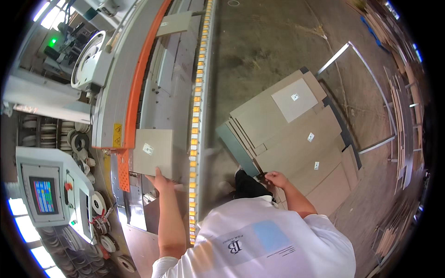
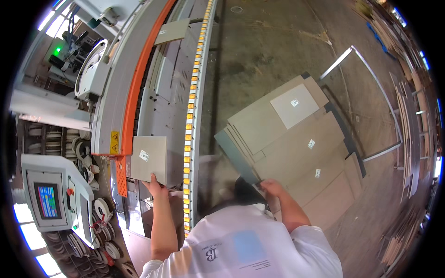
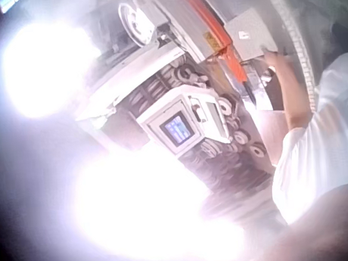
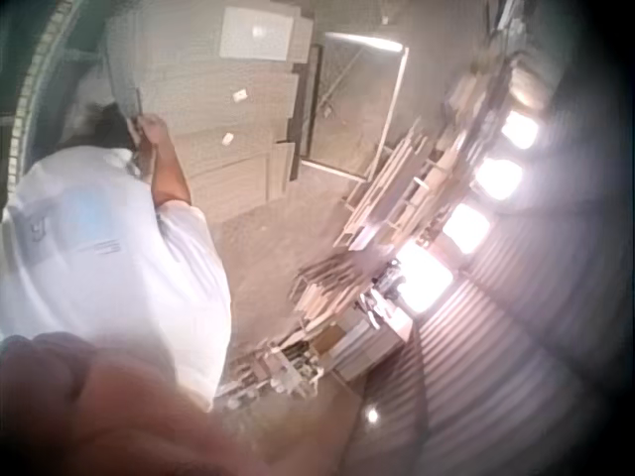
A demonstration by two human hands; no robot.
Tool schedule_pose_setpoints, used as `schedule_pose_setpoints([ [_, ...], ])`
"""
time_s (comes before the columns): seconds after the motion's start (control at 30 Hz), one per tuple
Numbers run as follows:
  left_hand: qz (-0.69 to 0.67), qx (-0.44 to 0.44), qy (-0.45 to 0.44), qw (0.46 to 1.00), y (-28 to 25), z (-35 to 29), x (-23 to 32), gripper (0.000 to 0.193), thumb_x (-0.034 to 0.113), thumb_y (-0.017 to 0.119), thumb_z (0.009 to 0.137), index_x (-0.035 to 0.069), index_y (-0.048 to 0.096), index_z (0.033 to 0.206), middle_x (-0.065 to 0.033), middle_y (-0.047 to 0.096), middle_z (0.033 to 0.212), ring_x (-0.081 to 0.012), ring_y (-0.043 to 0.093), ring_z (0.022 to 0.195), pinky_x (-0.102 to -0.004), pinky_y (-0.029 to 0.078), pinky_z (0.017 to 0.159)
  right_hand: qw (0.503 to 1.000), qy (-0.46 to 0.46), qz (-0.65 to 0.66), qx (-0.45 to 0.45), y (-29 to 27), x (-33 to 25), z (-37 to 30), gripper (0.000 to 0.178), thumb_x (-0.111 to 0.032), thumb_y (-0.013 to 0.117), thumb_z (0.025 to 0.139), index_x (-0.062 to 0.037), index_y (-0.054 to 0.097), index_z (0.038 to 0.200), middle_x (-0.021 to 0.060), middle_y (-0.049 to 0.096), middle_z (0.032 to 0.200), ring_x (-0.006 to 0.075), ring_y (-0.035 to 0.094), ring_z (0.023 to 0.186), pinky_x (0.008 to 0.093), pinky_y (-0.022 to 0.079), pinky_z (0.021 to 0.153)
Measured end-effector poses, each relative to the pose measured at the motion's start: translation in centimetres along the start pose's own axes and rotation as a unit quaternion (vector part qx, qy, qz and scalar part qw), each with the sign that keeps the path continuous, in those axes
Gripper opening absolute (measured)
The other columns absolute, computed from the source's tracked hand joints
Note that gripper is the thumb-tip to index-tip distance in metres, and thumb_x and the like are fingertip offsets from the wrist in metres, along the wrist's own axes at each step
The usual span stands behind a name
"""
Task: The person repeatedly picks up rectangular panels from a stack and places them onto a conveyor belt. Later, the person walks across the workshop floor and assists another worker in moving a large panel onto a metal frame.
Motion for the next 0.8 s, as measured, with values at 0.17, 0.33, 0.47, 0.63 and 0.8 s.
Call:
schedule_pose_setpoints([
  [0.17, 0.122, -0.062, -0.053, 0.989, 1.5, 2.7, -2.4, 0.052, 0.026, 0.056, 0.107, 0.02, 0.035, 0.154, -0.0074, 0.062, 0.13, -0.0195, 0.065, 0.094, -0.0338, 0.051, 0.067, 0.997, -0.009, 0.052, 0.058, -4.5, 0.5, 5.9, 0.026, -0.03, 0.068, 0.1, -0.0042, 0.073, 0.101, 0.002, 0.072, 0.083, 0.0096, 0.063, 0.068, 0.0273, 0.051, 0.062],
  [0.33, 0.4, -0.155, -0.105, 0.897, 3.0, -0.6, -8.8, 0.059, 0.031, 0.06, 0.104, 0.013, 0.036, 0.155, -0.0062, 0.066, 0.12, -0.0158, 0.059, 0.077, -0.0322, 0.053, 0.068, 0.977, 0.03, 0.091, 0.19, -11.5, -1.3, 12.4, 0.03, -0.034, 0.067, 0.101, -0.0062, 0.074, 0.094, 0.0005, 0.07, 0.078, 0.0092, 0.06, 0.061, 0.0265, 0.048, 0.054],
  [0.47, 0.625, -0.208, 0.135, 0.74, 9.6, -6.1, -9.1, 0.055, 0.024, 0.071, 0.092, 0.001, 0.052, 0.138, -0.0171, 0.067, 0.12, -0.0338, 0.066, 0.107, -0.0429, 0.051, 0.09, 0.954, 0.025, 0.071, 0.291, -19.5, -2.6, 18.7, 0.033, -0.042, 0.072, 0.095, -0.0082, 0.074, 0.094, 0.0016, 0.07, 0.08, 0.01, 0.061, 0.061, 0.0277, 0.05, 0.055],
  [0.63, 0.636, -0.18, 0.151, 0.735, 10.9, -6.6, -8.6, 0.05, 0.022, 0.073, 0.092, 0.001, 0.054, 0.132, -0.0199, 0.067, 0.115, -0.0375, 0.066, 0.107, -0.044, 0.049, 0.094, 0.9, 0.075, -0.074, 0.424, -30.7, -0.1, 25.6, 0.054, -0.054, 0.07, 0.092, -0.0003, 0.071, 0.097, 0.0088, 0.068, 0.079, 0.0189, 0.067, 0.071, 0.0331, 0.057, 0.055],
  [0.8, 0.656, -0.15, 0.169, 0.72, 11.3, -6.8, -8.8, 0.049, 0.023, 0.074, 0.093, 0.0, 0.053, 0.131, -0.0199, 0.068, 0.112, -0.0367, 0.067, 0.104, -0.0432, 0.05, 0.093, 0.902, 0.173, 0.026, 0.395, -30.7, -4.8, 25.4, 0.054, -0.053, 0.08, 0.086, -0.001, 0.066, 0.09, 0.0088, 0.069, 0.092, 0.0215, 0.069, 0.08, 0.0342, 0.063, 0.063],
])
Point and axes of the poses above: each hand's wrist, its own z-axis towards the middle knuckle, its own y-axis out of the palm, x = y × z, the point moved 9 cm from there along z, towards the middle knuckle
